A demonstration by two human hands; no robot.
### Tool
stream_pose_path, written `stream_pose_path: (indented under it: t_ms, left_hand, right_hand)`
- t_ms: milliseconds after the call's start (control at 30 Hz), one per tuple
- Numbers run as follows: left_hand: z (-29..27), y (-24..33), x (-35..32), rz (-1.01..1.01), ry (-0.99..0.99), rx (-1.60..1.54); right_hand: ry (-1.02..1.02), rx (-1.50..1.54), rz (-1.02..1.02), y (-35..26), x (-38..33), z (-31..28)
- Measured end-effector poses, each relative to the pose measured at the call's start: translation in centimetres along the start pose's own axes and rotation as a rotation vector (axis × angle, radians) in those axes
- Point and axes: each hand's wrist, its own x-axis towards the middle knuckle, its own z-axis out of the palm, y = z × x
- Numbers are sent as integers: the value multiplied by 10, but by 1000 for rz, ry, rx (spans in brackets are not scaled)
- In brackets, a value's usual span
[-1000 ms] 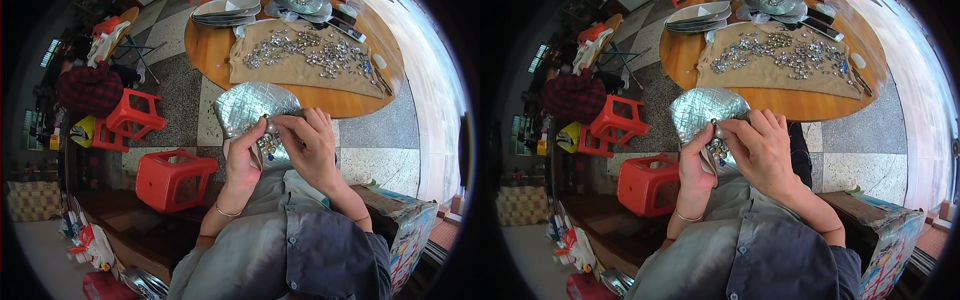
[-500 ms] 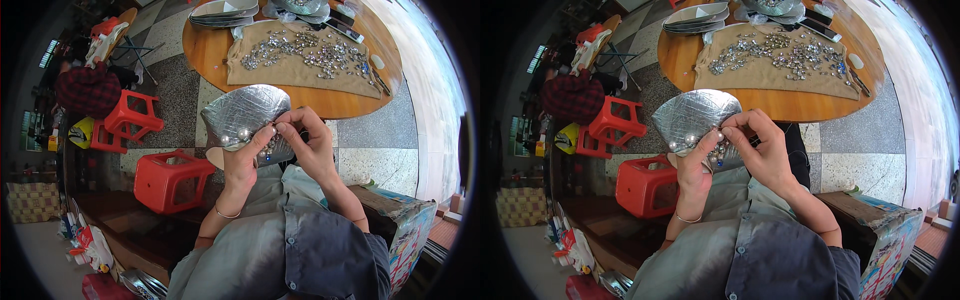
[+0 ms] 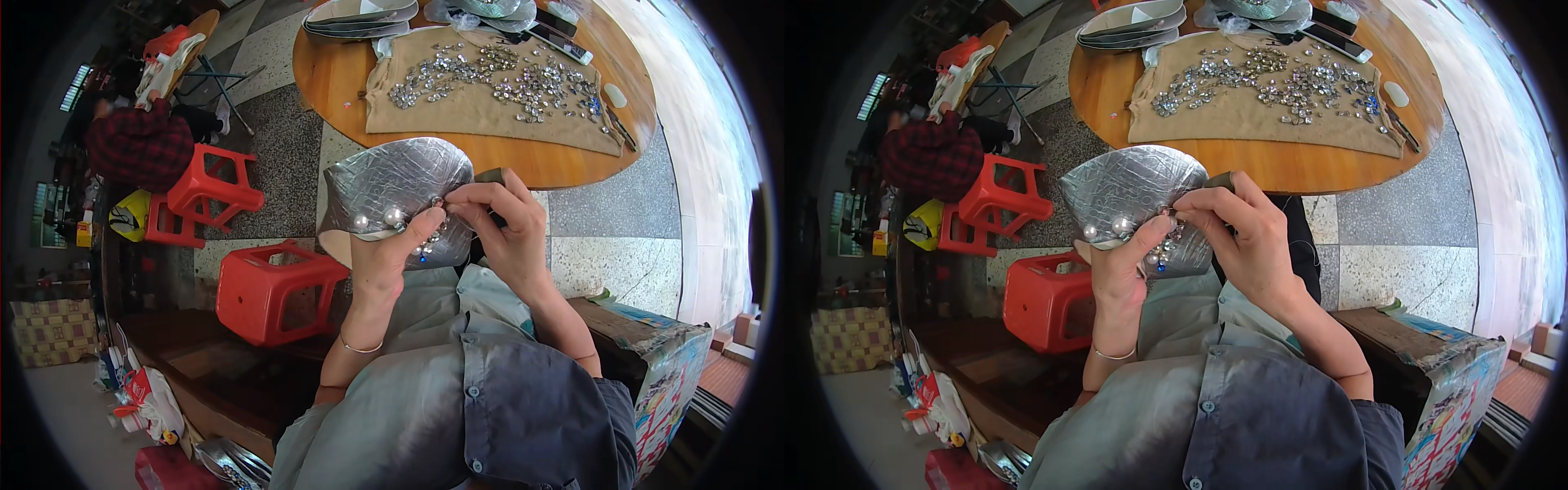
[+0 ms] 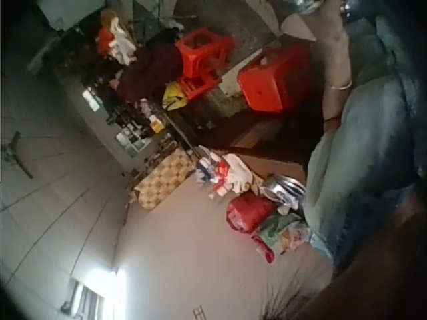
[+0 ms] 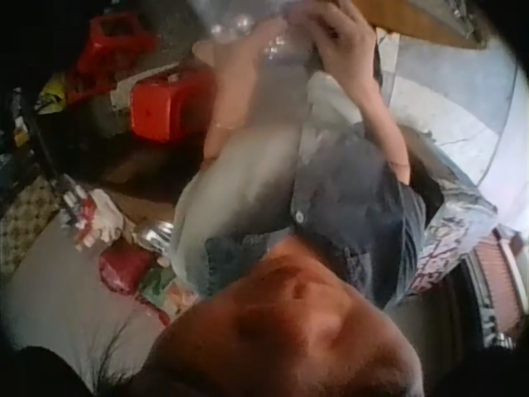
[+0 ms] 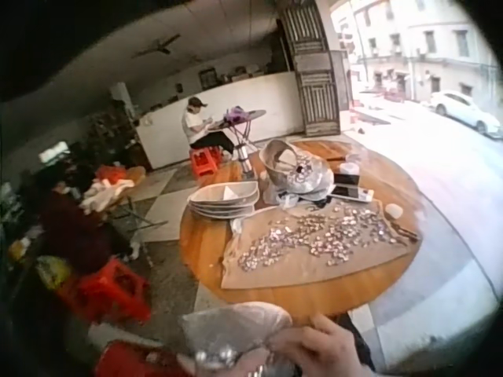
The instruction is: Attaching small decorative rhinestones to a silver shoe upper component.
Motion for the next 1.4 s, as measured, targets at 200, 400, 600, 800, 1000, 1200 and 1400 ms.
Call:
stream_pose_path:
  t_ms: [200, 400, 600, 800, 1000, 1200, 1400]
  left_hand:
    - [-7, -3, 3, -29, -58, 136]
    - [-10, -14, 6, -35, -64, 142]
    - [-10, -33, -1, 120, -2, 288]
    - [-29, -57, -31, 314, -55, 607]
    - [-52, -63, -55, 40, -21, 122]
    - [-89, -77, -64, -196, 115, -278]
    - [-83, -82, -75, -102, 85, -215]
  right_hand:
    - [1, -134, -88, 3, -1, -1]
    - [10, -12, -70, 10, -5, 8]
    - [-86, -79, -72, 2, -11, 4]
    - [-124, -236, -216, 14, -44, 7]
    - [122, 71, -198, 25, -84, 21]
    - [32, 700, 373, 7, -113, 26]
    - [-100, 414, 369, 13, -118, 48]
